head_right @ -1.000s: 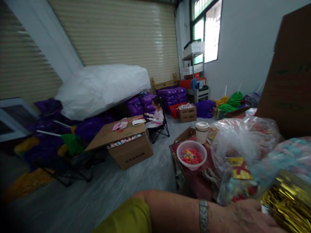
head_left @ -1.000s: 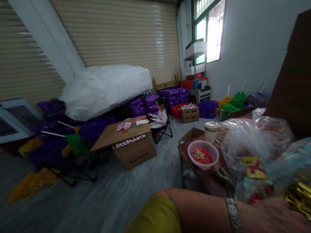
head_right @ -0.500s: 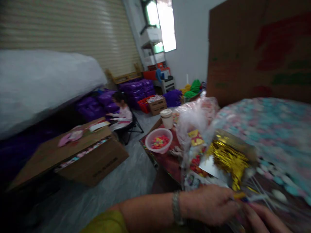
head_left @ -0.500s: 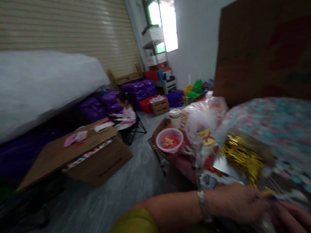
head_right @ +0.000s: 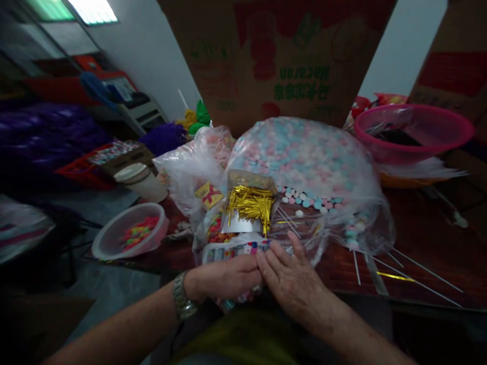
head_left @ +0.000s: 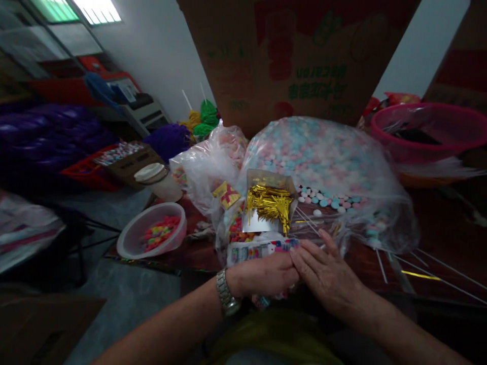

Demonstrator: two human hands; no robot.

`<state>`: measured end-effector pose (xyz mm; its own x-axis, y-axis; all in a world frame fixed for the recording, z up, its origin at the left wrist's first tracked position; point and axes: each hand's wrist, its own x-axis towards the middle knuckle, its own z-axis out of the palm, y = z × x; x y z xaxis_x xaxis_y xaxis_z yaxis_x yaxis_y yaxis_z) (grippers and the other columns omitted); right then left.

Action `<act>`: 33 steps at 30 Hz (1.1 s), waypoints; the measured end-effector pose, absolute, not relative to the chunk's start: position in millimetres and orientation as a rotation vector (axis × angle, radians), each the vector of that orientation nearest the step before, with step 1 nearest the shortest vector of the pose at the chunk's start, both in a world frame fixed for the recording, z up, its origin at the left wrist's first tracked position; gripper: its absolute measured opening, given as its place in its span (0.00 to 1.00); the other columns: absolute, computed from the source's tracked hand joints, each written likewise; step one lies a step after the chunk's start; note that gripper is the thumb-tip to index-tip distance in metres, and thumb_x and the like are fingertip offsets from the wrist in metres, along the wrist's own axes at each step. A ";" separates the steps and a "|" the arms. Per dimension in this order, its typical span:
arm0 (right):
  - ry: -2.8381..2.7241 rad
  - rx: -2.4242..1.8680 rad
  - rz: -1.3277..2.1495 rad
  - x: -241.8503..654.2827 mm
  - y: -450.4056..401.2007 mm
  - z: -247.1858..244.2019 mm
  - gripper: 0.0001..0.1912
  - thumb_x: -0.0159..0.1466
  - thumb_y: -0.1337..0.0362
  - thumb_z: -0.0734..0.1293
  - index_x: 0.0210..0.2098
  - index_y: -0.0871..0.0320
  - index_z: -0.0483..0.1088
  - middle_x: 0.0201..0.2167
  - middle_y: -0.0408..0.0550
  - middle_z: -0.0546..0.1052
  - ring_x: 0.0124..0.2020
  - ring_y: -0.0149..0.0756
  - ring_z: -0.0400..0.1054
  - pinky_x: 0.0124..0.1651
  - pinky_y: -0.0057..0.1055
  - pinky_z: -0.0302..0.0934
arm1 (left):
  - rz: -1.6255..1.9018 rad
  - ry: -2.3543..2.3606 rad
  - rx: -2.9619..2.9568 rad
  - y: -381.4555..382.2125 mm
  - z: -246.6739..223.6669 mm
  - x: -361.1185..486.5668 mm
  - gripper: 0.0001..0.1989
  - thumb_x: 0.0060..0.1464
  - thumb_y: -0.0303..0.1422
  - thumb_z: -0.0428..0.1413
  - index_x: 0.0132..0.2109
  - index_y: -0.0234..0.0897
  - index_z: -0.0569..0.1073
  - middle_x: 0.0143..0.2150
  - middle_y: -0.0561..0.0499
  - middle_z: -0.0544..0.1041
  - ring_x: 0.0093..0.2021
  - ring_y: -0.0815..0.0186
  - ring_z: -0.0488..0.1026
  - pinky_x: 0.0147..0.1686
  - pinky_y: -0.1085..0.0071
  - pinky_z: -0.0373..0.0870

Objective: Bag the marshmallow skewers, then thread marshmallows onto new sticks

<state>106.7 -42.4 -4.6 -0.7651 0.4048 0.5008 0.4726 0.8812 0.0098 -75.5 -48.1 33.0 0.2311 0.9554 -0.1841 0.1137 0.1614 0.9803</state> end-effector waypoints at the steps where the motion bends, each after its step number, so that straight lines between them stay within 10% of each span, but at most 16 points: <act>1: -2.594 -0.641 -0.150 107.2 -46.3 -10.7 0.17 0.62 0.75 0.54 0.46 0.61 0.67 0.38 0.53 0.75 0.46 0.43 0.64 0.60 0.54 0.39 | 0.729 1.119 1.358 -50.8 30.3 -75.1 0.06 0.41 0.34 0.60 0.23 0.39 0.71 0.18 0.56 0.70 0.19 0.70 0.63 0.20 0.75 0.58; 6: -2.375 -0.946 1.124 105.4 -62.8 -29.9 0.11 0.59 0.67 0.55 0.23 0.57 0.63 0.19 0.47 0.69 0.23 0.35 0.64 0.39 0.42 0.63 | 0.081 1.007 2.522 -58.9 27.0 -78.7 0.01 0.48 0.29 0.55 0.31 0.35 0.69 0.27 0.49 0.73 0.26 0.64 0.67 0.26 0.70 0.60; 12: -1.353 -0.743 2.420 93.8 -61.9 -24.6 0.21 0.60 0.50 0.51 0.18 0.55 0.57 0.05 0.34 0.51 0.09 0.30 0.53 0.17 0.29 0.58 | 0.462 0.967 2.924 -64.7 17.4 -92.4 0.10 0.57 0.27 0.45 0.42 0.35 0.70 0.34 0.46 0.74 0.33 0.63 0.69 0.33 0.68 0.62; 20: -1.937 -1.603 0.653 131.9 30.7 -34.9 0.14 0.60 0.59 0.57 0.30 0.60 0.70 0.27 0.48 0.73 0.31 0.36 0.67 0.35 0.30 0.59 | 1.082 1.552 1.141 -63.8 5.5 -106.9 0.09 0.48 0.36 0.56 0.29 0.34 0.74 0.22 0.53 0.70 0.23 0.70 0.64 0.23 0.76 0.60; 33: -2.315 -1.609 0.314 34.3 67.8 -34.6 0.12 0.62 0.65 0.58 0.33 0.60 0.73 0.35 0.52 0.73 0.41 0.38 0.64 0.42 0.29 0.54 | 1.151 1.503 0.715 -53.5 -0.4 -109.3 0.10 0.40 0.37 0.61 0.27 0.33 0.75 0.22 0.53 0.72 0.23 0.72 0.66 0.22 0.78 0.61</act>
